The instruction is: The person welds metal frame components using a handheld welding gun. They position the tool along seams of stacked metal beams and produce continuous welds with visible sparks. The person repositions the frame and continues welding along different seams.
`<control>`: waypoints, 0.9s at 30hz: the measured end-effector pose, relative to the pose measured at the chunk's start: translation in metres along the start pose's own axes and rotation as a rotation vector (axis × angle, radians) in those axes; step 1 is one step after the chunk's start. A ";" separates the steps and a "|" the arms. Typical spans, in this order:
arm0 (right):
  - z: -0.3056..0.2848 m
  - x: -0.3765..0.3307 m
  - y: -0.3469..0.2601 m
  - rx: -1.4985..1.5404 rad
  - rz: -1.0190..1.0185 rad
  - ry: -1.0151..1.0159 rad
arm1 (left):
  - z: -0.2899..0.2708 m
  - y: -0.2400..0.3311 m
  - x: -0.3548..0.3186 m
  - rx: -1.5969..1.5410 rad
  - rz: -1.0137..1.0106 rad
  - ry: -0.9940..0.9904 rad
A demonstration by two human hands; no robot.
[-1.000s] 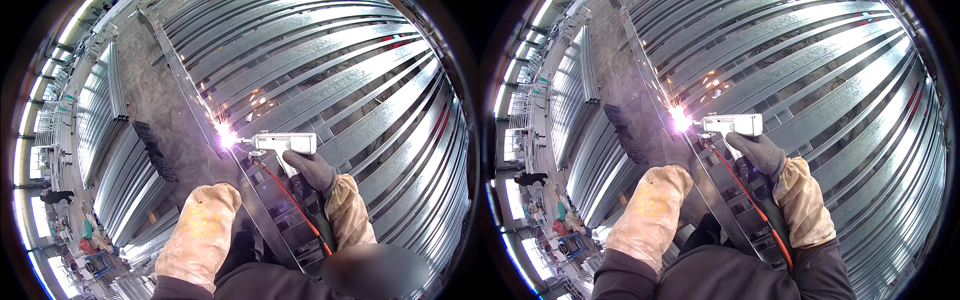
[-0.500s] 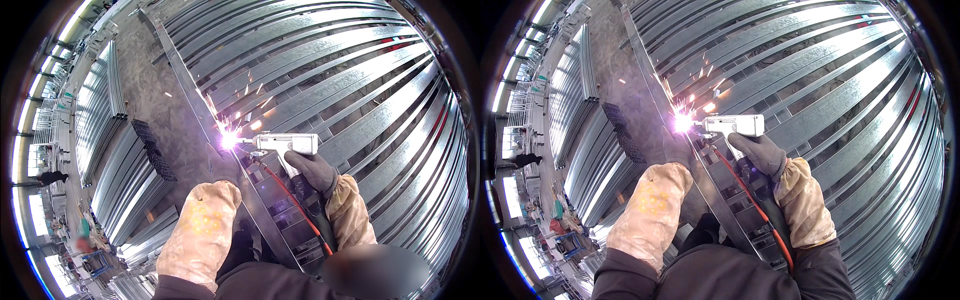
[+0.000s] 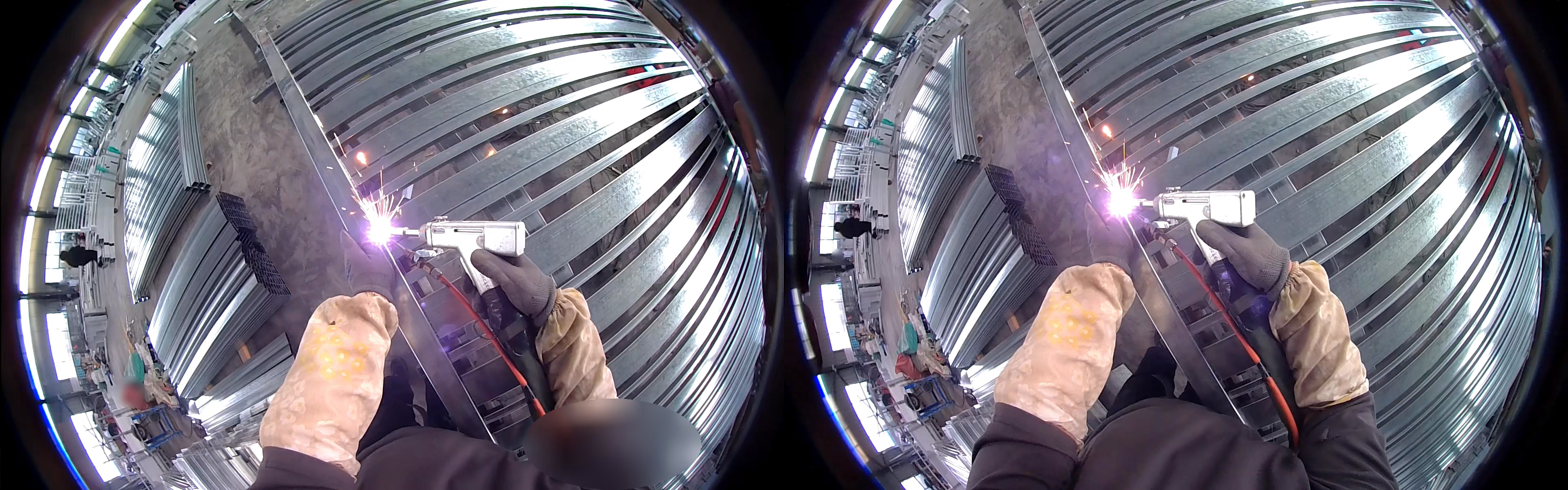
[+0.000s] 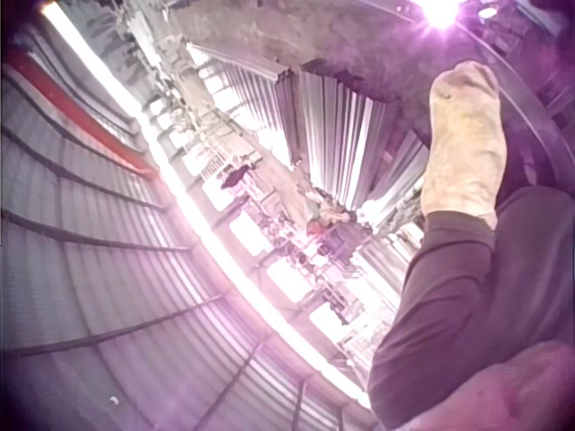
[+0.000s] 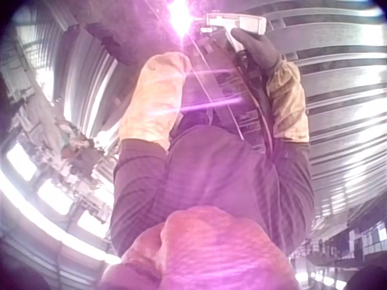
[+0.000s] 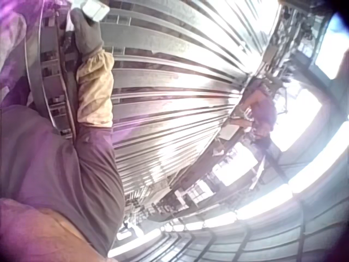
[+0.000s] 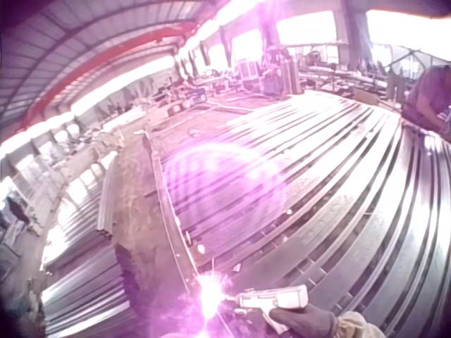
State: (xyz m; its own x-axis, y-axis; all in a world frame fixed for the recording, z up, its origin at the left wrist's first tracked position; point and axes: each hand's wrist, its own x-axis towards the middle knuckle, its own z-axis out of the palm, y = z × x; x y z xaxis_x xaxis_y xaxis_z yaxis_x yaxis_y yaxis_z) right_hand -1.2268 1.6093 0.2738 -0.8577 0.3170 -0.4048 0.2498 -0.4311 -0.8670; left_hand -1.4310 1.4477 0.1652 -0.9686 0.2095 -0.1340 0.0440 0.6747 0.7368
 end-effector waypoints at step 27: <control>-0.002 -0.001 -0.001 0.072 0.146 0.018 | -0.003 0.008 0.005 -0.006 -0.025 -0.024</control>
State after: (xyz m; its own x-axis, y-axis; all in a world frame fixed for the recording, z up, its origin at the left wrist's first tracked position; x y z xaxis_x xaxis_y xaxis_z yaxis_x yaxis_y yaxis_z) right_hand -1.2251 1.6113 0.2749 -0.8062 0.2610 -0.5310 0.3383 -0.5329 -0.7756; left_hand -1.4361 1.4521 0.1719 -0.9632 0.2094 -0.1687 0.0178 0.6754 0.7372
